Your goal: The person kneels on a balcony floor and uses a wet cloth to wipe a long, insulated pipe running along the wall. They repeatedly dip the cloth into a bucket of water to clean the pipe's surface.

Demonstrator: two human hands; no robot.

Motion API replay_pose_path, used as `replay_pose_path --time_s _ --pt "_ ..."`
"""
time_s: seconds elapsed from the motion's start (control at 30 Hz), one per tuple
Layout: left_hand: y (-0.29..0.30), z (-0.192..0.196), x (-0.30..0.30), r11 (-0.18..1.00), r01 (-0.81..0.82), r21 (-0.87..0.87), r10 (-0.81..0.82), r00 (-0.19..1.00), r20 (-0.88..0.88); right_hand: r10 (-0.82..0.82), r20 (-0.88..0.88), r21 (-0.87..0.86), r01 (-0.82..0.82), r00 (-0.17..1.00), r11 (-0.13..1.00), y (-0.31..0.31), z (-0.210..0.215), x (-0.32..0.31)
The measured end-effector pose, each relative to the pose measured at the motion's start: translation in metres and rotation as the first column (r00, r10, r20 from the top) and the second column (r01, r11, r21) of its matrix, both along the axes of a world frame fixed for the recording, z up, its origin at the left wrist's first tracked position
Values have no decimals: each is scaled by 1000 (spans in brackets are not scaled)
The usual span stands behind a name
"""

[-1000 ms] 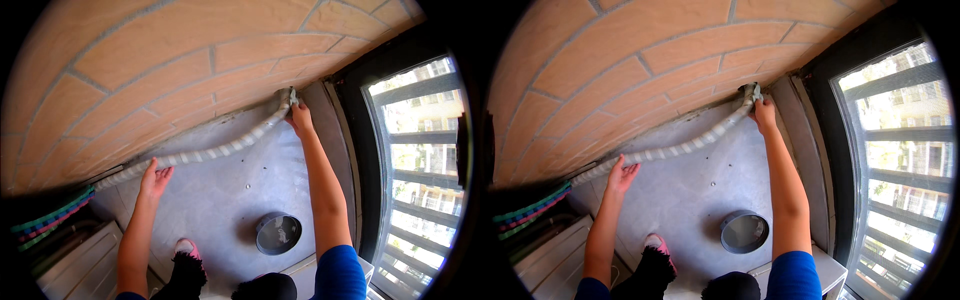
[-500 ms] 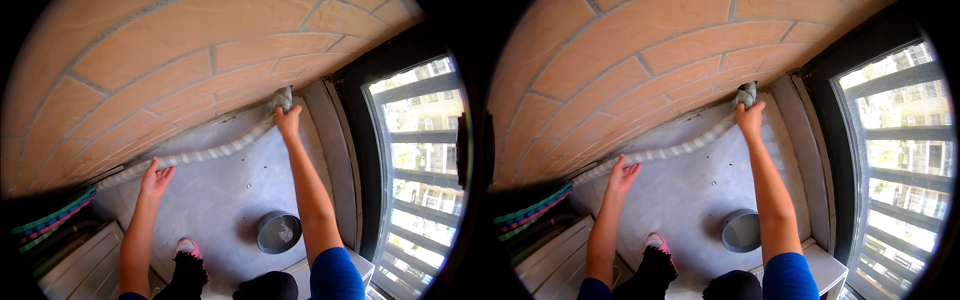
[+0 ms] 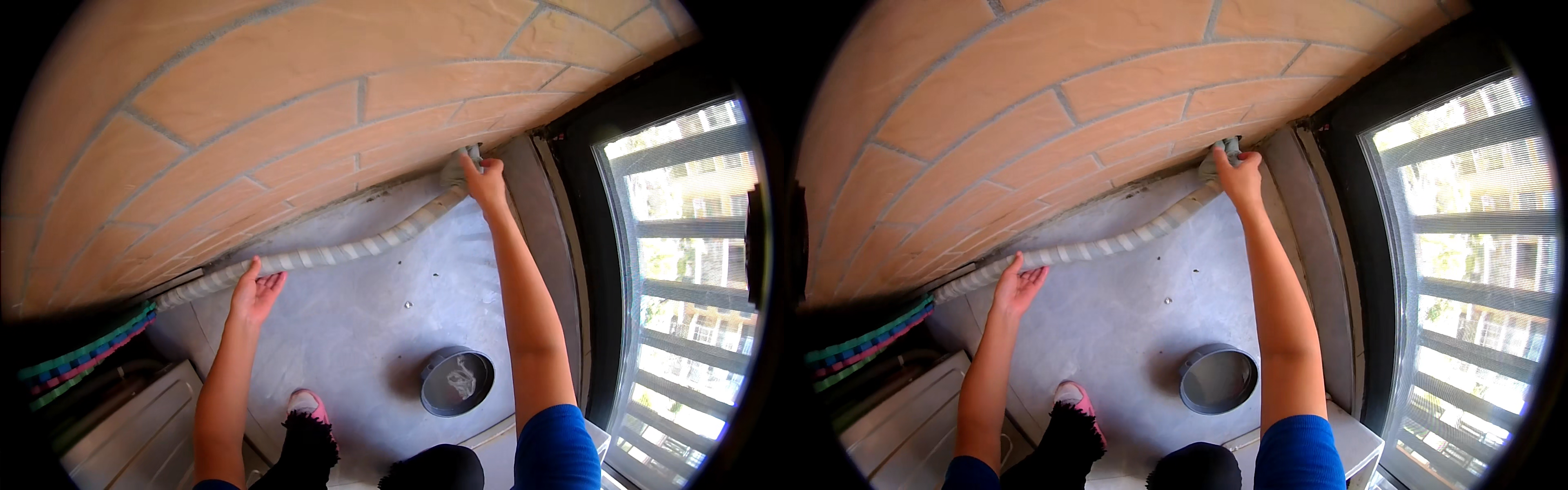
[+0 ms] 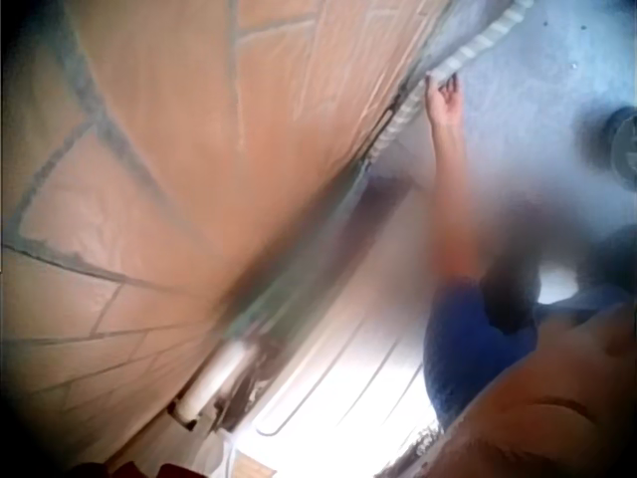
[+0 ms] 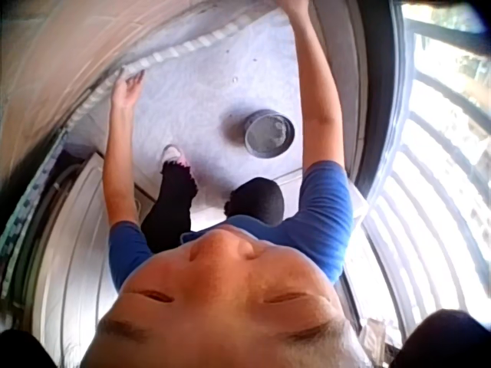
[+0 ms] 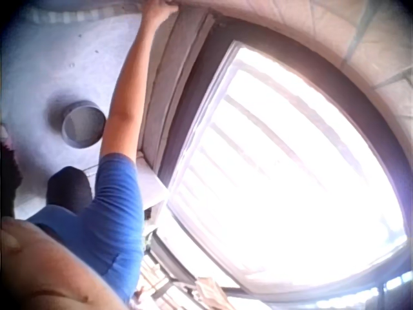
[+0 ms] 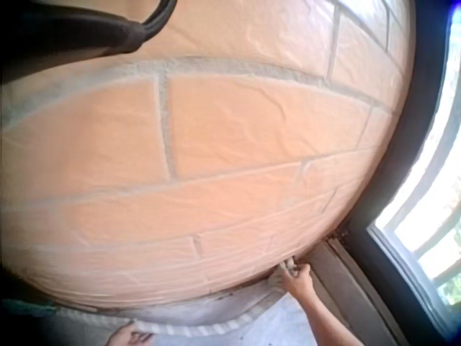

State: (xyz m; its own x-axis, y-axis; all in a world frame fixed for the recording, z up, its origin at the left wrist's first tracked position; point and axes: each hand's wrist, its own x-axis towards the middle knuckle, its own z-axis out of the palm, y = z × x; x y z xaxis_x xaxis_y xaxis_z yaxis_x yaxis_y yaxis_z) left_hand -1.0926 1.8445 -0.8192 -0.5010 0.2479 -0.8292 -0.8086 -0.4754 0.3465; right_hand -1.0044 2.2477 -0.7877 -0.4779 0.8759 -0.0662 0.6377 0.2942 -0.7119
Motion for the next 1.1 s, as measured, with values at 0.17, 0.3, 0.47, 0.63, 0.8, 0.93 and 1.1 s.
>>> replay_pose_path --time_s 0.17,0.3,0.47,0.63,0.8,0.93,1.1 --pt "2 -3 0 1000 -15 -11 15 1000 4 -72 209 118 48 975 992 7 -29 -23" --pt "-2 -7 -4 1000 -31 2 31 999 14 -169 115 119 155 979 981 13 -38 -24" --pt "4 -8 1 1000 -22 -2 22 1000 6 -391 -172 -509 258 904 821 46 -70 -6" --pt "2 -6 3 999 -8 -37 7 1000 -21 -664 -470 -877 -220 581 428 10 -86 16" --pt "-1 -4 -2 999 -29 -32 30 999 13 -564 -475 -878 -314 676 362 20 -56 12" --pt "4 -3 3 1000 -20 -12 20 999 26 -559 -478 -851 -199 678 487 17 -53 4" --pt "5 -4 2 1000 -10 -25 10 999 -33 -700 -464 -842 -23 543 539 -12 -69 -1"
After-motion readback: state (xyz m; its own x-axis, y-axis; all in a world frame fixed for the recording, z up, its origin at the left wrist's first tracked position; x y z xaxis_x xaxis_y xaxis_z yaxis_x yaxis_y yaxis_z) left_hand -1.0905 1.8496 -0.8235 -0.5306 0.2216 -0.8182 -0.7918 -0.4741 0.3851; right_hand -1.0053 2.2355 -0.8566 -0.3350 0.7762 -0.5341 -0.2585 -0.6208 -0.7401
